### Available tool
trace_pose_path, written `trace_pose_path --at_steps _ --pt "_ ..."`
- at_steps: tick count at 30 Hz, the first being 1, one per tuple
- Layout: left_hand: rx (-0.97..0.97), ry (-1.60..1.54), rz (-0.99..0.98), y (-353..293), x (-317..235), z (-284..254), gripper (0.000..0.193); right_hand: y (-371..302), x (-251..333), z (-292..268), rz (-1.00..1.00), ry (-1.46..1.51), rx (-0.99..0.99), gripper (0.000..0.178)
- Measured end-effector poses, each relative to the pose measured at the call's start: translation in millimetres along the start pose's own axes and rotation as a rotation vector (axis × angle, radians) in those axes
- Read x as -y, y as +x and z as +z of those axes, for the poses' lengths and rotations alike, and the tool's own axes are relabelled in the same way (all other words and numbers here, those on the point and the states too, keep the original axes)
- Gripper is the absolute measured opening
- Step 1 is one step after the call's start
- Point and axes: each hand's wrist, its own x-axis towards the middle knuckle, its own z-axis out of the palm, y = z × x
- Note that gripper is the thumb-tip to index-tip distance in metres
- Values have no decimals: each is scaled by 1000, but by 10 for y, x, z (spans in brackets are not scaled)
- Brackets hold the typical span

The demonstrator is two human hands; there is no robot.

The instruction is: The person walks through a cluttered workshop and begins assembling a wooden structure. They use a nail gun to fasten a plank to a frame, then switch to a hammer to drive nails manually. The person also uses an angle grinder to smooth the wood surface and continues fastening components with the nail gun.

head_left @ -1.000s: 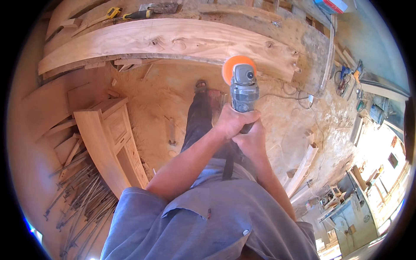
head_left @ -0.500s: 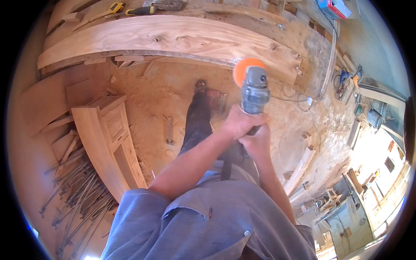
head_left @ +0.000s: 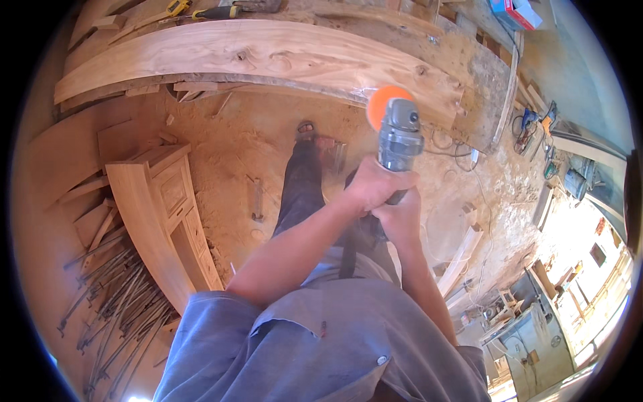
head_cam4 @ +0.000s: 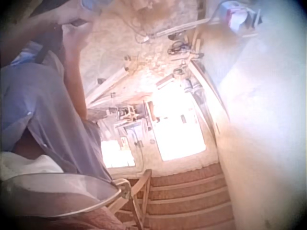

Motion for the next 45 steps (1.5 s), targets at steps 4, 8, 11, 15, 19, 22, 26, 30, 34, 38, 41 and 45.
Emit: trace_pose_path --at_steps 4,8,11,15,19,22,26,30,34,38,41,45 --pt "-36 33 19 9 9 -42 30 20 17 70 -10 80 -1 43" --pt "-25 -33 73 39 27 -60 34 34 117 53 -4 45 26 42" --pt "-57 24 112 22 58 -34 35 -38 94 23 11 95 -9 41" --pt "27 -73 17 57 4 -191 35 32 72 123 6 21 -19 42" --pt "-30 66 64 32 1 -48 35 10 97 35 27 130 37 44" --pt "-22 64 27 30 43 -106 36 29 -12 101 -31 51 -3 46" --pt "-57 -6 88 54 73 -57 37 35 20 59 -21 18 9 46" --pt "-55 91 125 98 121 -52 34 1 83 52 7 95 0 46" --pt "-32 -17 41 33 -61 -147 36 80 -51 116 -39 -3 -29 47" --pt "42 68 22 98 -12 59 33 -26 14 -49 79 86 -54 48" --pt "108 170 37 142 27 193 32 -108 -68 -142 66 112 -146 51" --pt "97 216 63 114 45 249 31 -132 -55 -193 39 100 -135 50"
